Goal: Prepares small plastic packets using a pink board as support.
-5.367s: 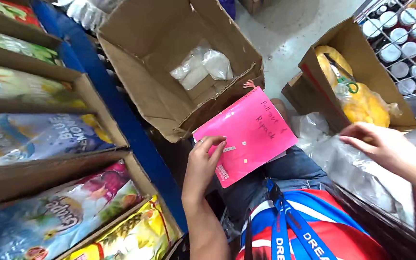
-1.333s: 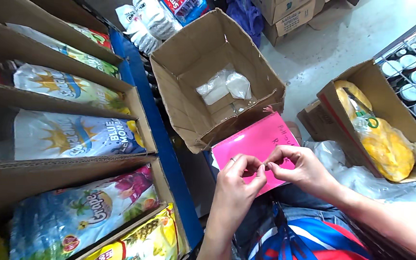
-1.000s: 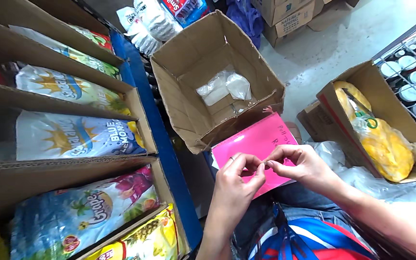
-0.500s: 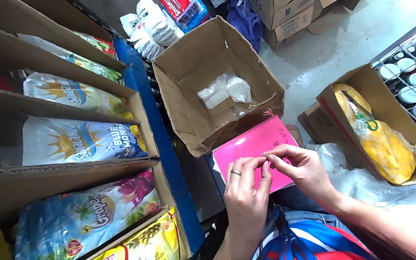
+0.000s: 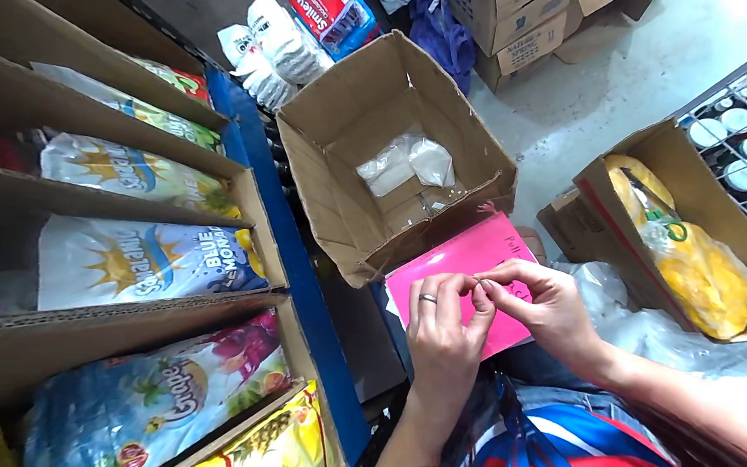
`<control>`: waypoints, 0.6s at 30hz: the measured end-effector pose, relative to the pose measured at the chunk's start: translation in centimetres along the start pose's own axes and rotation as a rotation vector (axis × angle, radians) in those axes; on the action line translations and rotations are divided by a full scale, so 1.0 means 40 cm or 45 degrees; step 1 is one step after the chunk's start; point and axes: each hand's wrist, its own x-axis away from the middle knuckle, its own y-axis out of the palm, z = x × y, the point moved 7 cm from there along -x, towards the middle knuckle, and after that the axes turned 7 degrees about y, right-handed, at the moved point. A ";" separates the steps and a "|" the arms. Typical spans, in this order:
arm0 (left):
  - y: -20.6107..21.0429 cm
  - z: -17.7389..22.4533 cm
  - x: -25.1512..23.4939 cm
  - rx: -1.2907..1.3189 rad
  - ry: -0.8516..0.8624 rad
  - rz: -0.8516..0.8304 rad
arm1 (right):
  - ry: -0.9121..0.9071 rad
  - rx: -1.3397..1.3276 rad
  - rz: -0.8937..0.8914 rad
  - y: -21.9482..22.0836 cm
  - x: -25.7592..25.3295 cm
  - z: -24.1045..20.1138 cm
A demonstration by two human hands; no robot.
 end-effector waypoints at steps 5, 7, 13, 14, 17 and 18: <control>0.022 -0.058 0.004 0.485 -0.184 0.025 | 0.106 -0.042 -0.045 0.011 -0.023 0.012; 0.032 -0.082 0.009 0.730 -0.330 0.020 | 0.137 -0.058 -0.058 0.018 -0.037 0.021; 0.030 -0.222 -0.013 0.954 -0.648 0.054 | -0.016 0.392 -0.010 -0.016 -0.197 0.043; 0.035 -0.266 -0.026 0.889 -0.704 0.060 | -0.055 0.515 -0.014 -0.021 -0.246 0.052; 0.080 -0.420 -0.059 0.639 -0.869 0.002 | -0.151 0.926 -0.147 -0.005 -0.417 0.118; 0.103 -0.467 -0.064 0.565 -0.914 -0.034 | -0.098 1.077 -0.237 0.008 -0.473 0.157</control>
